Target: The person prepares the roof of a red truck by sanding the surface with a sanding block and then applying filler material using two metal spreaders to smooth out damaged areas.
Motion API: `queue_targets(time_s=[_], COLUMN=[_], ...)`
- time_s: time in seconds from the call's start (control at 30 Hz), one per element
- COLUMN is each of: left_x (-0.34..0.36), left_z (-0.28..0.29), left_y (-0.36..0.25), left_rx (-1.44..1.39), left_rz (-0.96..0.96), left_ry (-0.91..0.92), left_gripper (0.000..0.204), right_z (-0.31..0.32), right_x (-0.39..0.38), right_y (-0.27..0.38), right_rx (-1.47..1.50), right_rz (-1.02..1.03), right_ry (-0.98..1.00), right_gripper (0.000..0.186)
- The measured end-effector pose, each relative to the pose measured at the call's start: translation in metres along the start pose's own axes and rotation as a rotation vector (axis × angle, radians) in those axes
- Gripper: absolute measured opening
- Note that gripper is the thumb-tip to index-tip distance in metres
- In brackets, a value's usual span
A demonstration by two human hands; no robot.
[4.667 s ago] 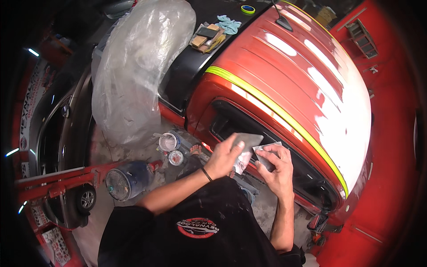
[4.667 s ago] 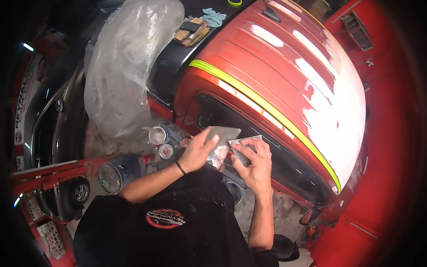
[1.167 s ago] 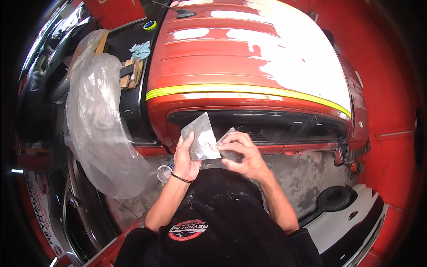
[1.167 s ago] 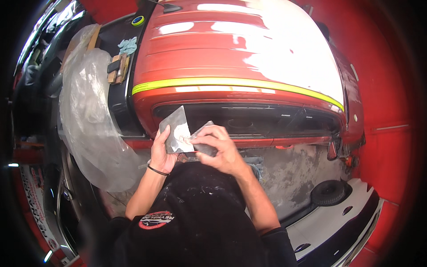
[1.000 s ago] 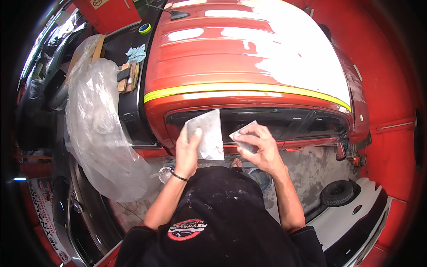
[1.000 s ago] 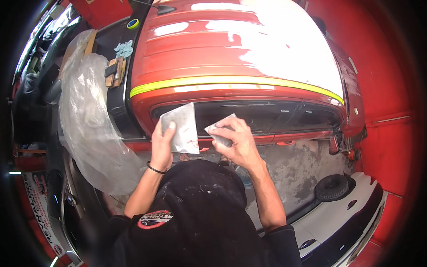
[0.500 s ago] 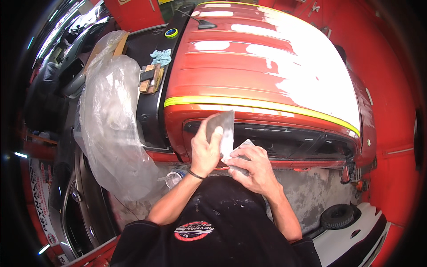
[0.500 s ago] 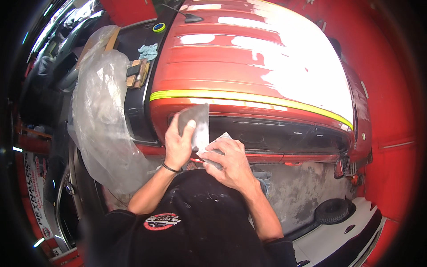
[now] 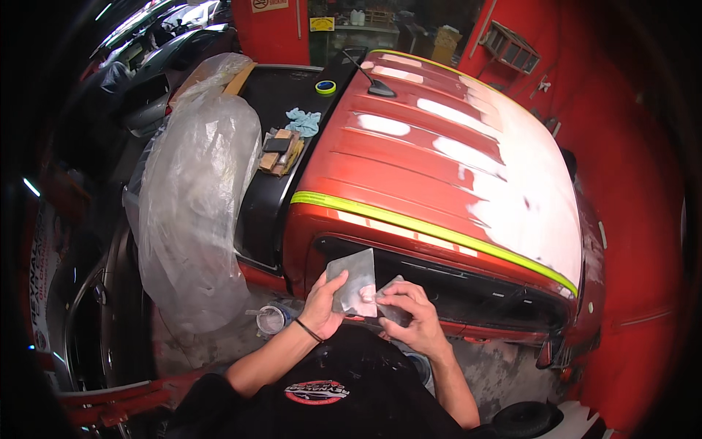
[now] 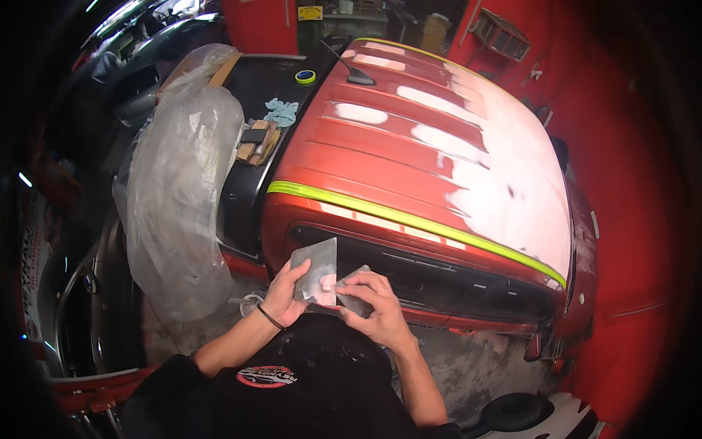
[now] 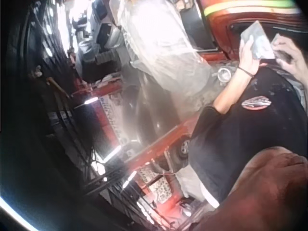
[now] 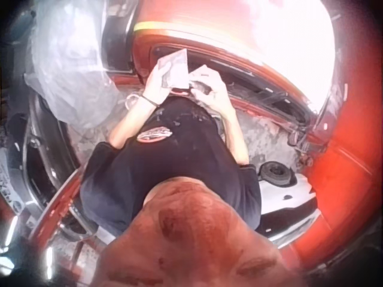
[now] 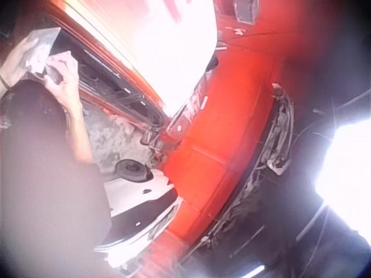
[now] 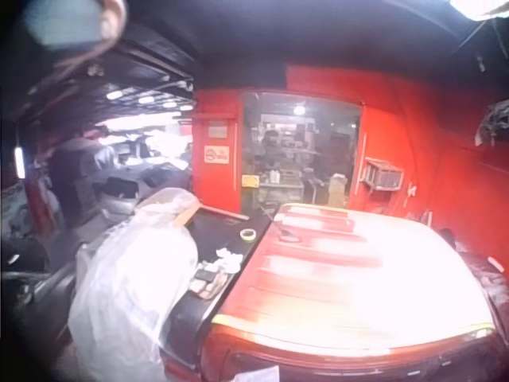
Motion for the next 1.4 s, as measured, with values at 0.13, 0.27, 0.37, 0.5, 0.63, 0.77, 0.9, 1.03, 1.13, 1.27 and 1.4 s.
queue_targets(time_s=[0.13,0.27,0.37,0.5,0.63,0.77,0.9,1.03,1.13,1.27,1.4], left_x=[-0.001,-0.012,0.0,0.005,0.023,0.033,0.014,0.0,0.001,-0.001,0.01], left_z=[0.009,-0.015,-0.022,-0.015,-0.005,0.007,0.005,0.013,-0.005,-0.031,-0.023], left_y=[-0.019,-0.026,-0.022,-0.036,-0.078,-0.044,-0.011,-0.017,-0.043,-0.034,-0.045], left_rx=[0.482,1.055,1.103,1.052,0.709,0.263,-0.126,0.025,0.939,1.125,1.059], left_rz=[-0.234,-0.253,-0.435,-0.531,-0.724,-0.464,-0.089,-0.088,-0.329,-0.332,-0.563], left_ry=[-0.018,0.035,0.005,-0.074,-0.265,-0.099,0.036,-0.004,0.021,0.055,-0.058], left_gripper=[0.038,0.035,0.035,0.04,0.038,0.037,0.045,0.041,0.041,0.039,0.037], right_z=[0.025,0.017,-0.01,-0.02,-0.005,0.002,-0.018,0.013,0.032,0.015,-0.014], right_x=[0.001,0.038,0.034,0.027,0.03,0.047,0.043,0.019,0.029,0.054,0.042], right_y=[-0.003,0.023,0.03,0.038,0.044,0.068,0.035,0.0,0.007,0.036,0.05], right_rx=[-0.214,-0.261,-0.271,-0.262,-0.2,0.162,0.293,-0.249,-0.136,-0.274,-0.281], right_rz=[-0.081,0.0,0.04,0.017,0.011,0.138,0.073,-0.012,-0.059,0.056,0.081], right_ry=[-0.005,-0.02,0.035,0.083,0.087,-0.065,-0.135,0.028,-0.092,-0.073,0.015], right_gripper=[0.038,0.037,0.034,0.032,0.034,0.038,0.04,0.04,0.038,0.037,0.035])
Point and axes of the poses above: each hand's wrist, its own x-axis towards the middle knuckle, its own z-axis out of the back of the hand, y = z × x, the point moved 4 cm from there along x, towards the middle knuckle, and after that the axes turned 11 degrees about y, right-handed, at the moved point
